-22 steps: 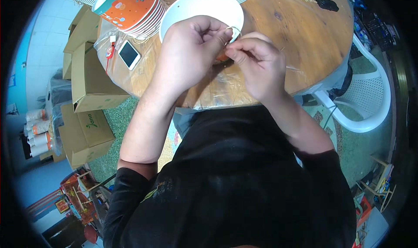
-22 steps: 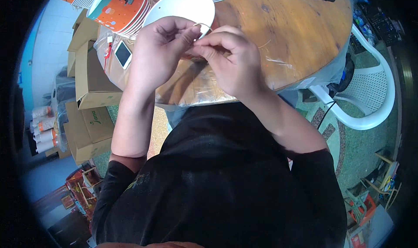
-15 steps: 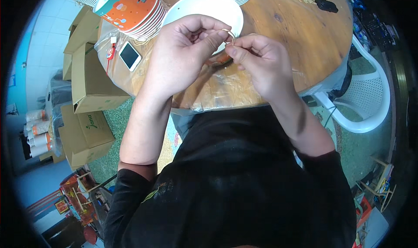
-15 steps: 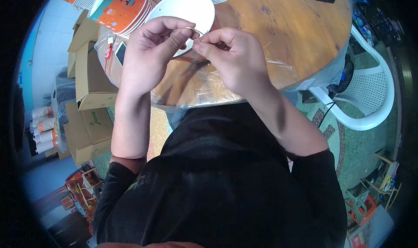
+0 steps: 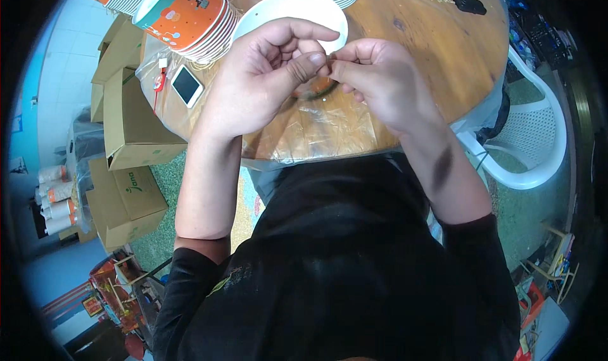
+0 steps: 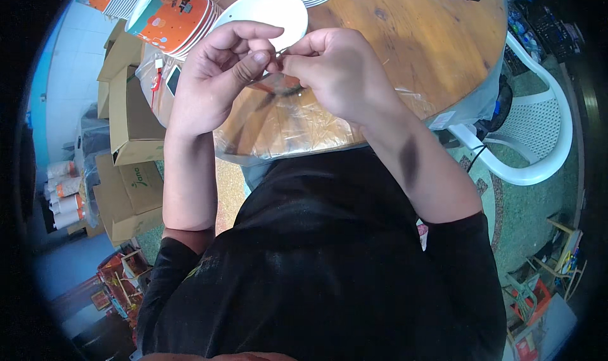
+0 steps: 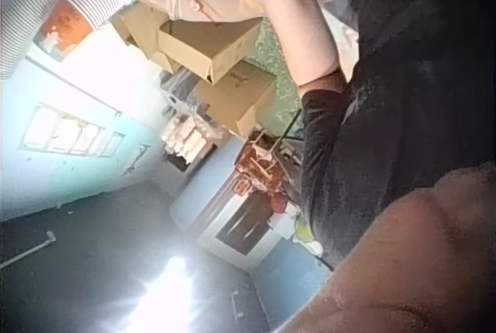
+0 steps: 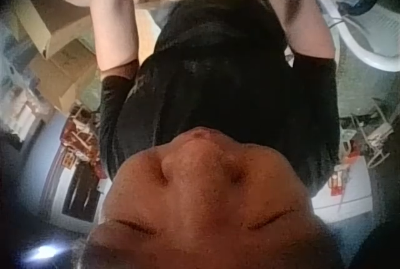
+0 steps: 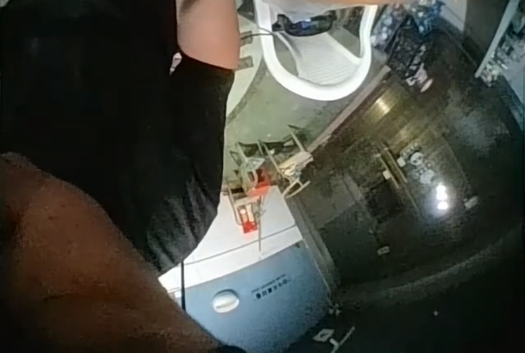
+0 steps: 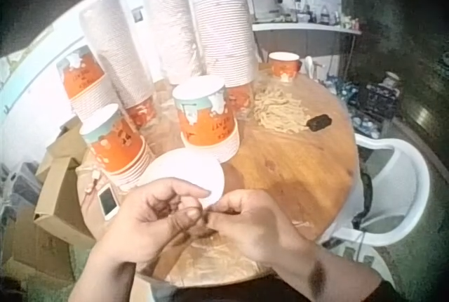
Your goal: Attaching elastic strings to paper cups at a manufacturing table.
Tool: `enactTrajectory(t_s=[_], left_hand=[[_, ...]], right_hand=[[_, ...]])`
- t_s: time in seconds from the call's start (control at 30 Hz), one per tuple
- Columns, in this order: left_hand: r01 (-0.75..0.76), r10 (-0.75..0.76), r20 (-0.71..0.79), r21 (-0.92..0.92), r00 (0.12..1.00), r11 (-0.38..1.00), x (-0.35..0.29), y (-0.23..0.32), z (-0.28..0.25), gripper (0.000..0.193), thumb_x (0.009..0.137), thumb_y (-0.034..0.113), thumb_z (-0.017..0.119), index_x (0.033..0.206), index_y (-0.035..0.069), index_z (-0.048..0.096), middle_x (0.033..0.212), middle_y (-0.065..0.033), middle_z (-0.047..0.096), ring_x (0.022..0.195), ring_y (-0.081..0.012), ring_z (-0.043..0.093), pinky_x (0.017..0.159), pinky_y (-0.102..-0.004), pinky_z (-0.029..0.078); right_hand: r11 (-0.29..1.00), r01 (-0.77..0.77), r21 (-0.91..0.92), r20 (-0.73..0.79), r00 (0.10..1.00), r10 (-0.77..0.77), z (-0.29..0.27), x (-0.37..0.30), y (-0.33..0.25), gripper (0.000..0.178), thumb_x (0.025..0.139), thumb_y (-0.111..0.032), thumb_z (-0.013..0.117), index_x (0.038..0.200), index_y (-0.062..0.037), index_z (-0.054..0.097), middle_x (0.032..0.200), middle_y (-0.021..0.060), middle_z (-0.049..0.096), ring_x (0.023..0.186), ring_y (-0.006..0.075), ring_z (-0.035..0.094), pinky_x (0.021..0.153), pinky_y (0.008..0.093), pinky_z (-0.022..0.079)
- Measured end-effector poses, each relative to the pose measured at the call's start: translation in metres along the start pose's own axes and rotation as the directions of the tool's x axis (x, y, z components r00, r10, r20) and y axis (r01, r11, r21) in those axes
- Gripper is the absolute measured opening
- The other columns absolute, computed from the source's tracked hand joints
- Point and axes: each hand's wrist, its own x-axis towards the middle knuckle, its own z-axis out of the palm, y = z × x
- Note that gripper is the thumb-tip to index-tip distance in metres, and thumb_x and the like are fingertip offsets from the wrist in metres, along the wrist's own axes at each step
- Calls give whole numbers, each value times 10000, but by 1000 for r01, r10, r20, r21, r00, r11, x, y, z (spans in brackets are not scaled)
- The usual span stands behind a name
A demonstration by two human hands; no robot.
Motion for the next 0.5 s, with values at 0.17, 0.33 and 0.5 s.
enactTrajectory(t_s=[0.17,0.33,0.5], left_hand=[[82,-82,11,4,997,997,0,4,0,343,1144,75,649,1474,-20,652,1019,-8,706,972,-97,698,893,-250,565],[35,-36,41,21,999,999,0,2,0,337,1153,64,624,1473,-39,641,1034,-10,687,988,-99,691,894,-249,563],[-217,214,58,48,975,975,-2,-2,5,351,1115,-4,660,1463,-47,635,1056,-33,681,997,-127,687,931,-273,568]], right_hand=[[995,-12,-99,25,1000,15,-6,2,-2,222,1000,-127,779,1071,82,806,935,105,807,850,135,750,775,286,588],[971,81,-225,0,997,-83,0,1,-4,216,1004,-144,788,1056,63,824,906,116,818,830,143,765,766,306,600],[886,89,-454,-5,995,-103,4,1,-18,172,1001,-131,786,999,32,842,876,121,817,793,159,771,755,328,617]])
